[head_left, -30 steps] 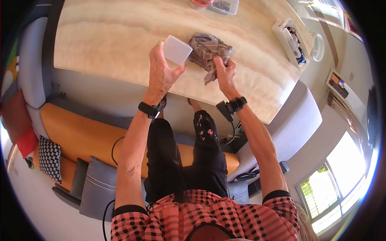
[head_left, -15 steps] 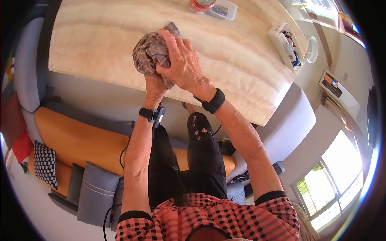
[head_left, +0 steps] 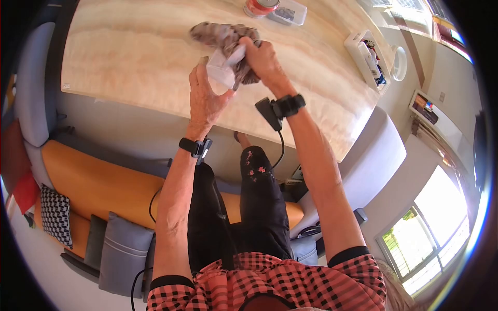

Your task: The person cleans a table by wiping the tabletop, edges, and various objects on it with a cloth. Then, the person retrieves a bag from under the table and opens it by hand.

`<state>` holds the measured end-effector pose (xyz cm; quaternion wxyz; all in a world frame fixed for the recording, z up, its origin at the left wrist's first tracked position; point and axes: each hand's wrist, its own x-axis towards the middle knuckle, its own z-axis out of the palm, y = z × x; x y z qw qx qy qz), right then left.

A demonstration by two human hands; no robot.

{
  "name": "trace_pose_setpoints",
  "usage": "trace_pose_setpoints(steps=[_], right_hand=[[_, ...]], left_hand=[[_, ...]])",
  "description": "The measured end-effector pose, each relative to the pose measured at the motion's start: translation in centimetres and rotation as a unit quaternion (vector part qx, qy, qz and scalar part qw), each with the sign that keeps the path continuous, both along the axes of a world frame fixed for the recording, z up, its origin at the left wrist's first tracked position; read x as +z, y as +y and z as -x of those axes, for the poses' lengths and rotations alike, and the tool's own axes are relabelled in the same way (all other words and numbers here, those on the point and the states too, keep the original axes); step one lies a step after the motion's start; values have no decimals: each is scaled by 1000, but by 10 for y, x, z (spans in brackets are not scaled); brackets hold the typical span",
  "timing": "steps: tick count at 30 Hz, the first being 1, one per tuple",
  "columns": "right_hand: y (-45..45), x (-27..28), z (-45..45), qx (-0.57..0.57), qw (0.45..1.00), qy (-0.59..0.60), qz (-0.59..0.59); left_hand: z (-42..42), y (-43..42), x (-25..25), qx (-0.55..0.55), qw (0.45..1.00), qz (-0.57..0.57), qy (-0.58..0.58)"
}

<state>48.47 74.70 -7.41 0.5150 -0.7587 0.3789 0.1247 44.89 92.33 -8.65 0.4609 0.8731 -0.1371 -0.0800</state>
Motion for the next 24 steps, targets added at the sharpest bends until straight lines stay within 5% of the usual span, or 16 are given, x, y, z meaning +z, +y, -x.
trace_pose_setpoints(steps=[2, 5, 12, 14, 17, 21, 24], right_hand=[[-19, -58, 11, -112, 990, 3, -86], [-21, -58, 23, -181, 982, -9, -55], [23, 79, 30, 98, 954, -267, 92], [40, 75, 29, 204, 916, -305, 163], [63, 66, 35, 284, 910, -246, 177], [58, 65, 49, 257, 915, -269, 157], [38, 54, 82, 205, 927, -283, 135]], left_hand=[[-1, -2, 4, 2, 1000, -5, -5], [-3, 1, 5, -2, 1000, -18, -18], [-5, 2, 11, -21, 996, -69, -45], [6, 6, -16, 38, 964, 212, 154], [14, 9, -17, 43, 937, 294, 185], [16, 11, -21, 50, 953, 239, 180], [0, 8, -11, -3, 994, 86, 60]])
